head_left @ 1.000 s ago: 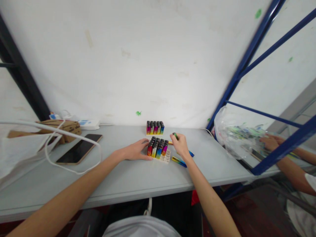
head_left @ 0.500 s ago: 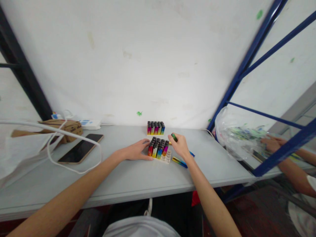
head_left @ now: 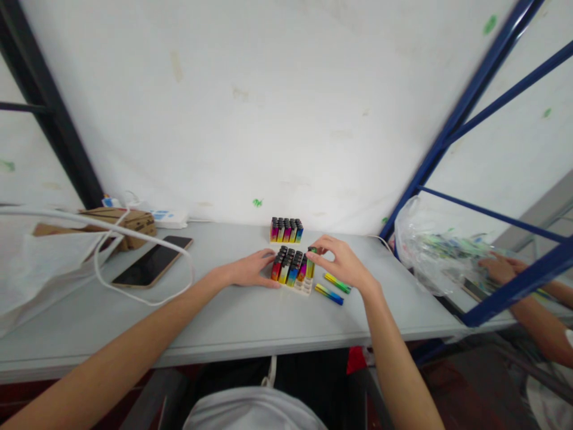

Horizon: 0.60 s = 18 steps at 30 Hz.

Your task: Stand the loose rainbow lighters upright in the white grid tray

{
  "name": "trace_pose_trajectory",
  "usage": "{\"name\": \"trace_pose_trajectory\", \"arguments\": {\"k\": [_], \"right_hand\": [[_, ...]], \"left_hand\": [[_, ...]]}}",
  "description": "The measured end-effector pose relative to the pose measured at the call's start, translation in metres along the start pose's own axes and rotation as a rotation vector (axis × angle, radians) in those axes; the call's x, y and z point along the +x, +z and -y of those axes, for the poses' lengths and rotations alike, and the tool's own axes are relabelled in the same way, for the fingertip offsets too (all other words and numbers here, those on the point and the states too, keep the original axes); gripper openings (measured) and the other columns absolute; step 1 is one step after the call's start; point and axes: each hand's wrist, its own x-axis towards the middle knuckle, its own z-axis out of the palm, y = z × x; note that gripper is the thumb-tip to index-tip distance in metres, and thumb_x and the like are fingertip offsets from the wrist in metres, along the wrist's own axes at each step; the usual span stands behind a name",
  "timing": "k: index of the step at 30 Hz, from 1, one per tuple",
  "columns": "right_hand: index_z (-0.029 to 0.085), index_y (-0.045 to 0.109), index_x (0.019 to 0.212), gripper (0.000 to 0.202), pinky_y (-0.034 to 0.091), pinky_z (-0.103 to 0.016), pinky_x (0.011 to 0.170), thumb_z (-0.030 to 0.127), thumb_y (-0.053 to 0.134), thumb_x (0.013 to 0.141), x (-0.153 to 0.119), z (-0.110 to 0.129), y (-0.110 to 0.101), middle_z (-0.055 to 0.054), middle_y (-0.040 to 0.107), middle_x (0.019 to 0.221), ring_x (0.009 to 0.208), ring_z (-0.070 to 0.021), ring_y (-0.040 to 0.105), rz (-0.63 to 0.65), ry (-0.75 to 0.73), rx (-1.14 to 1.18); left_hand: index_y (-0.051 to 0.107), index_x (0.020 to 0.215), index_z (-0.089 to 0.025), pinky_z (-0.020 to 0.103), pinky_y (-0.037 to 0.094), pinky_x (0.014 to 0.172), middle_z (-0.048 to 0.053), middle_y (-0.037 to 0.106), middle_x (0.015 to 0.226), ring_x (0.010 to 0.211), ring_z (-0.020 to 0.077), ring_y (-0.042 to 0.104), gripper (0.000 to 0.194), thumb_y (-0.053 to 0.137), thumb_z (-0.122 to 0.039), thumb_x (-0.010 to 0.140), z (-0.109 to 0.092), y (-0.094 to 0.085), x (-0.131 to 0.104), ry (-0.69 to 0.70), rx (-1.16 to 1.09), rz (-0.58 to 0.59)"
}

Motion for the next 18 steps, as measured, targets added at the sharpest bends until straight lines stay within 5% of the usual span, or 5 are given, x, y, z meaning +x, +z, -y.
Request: {"name": "trace_pose_trajectory", "arguments": {"k": [7,12,18], "right_hand": [[0.024,0.077,0.094,0.017,0.047,-0.030,0.063,0.040,0.076,0.098,-0.002,-0.006,0.014,0.000,0.076,0.071,0.064,-0.0206,0.067,0.213,0.112,0.036],[0.024,0.072,0.096,0.010,0.043,-0.030,0.062,0.024,0.081,0.091,-0.003,-0.013,0.026,0.000,0.077,0.070,0.063,-0.0214,0.069,0.191,0.146,-0.062],[0.024,0.068,0.085,0.015,0.044,-0.030,0.060,0.026,0.082,0.091,-0.003,-0.010,0.019,-0.001,0.078,0.070,0.062,-0.0219,0.070,0.207,0.187,0.002]], "left_hand": [[0.058,0.156,-0.019,0.048,0.038,0.131,0.017,0.053,0.166,0.154,0.0407,0.050,0.091,0.076,-0.079,0.089,0.002,0.001,-0.001,-0.012,0.004,-0.006],[0.057,0.155,-0.016,0.047,0.037,0.132,0.019,0.052,0.166,0.155,0.0404,0.049,0.091,0.077,-0.076,0.089,0.001,0.001,-0.001,-0.028,0.008,0.004],[0.060,0.153,-0.018,0.048,0.039,0.130,0.018,0.055,0.163,0.153,0.0422,0.051,0.090,0.078,-0.077,0.087,0.002,0.001,0.000,-0.021,0.014,-0.005]]}}
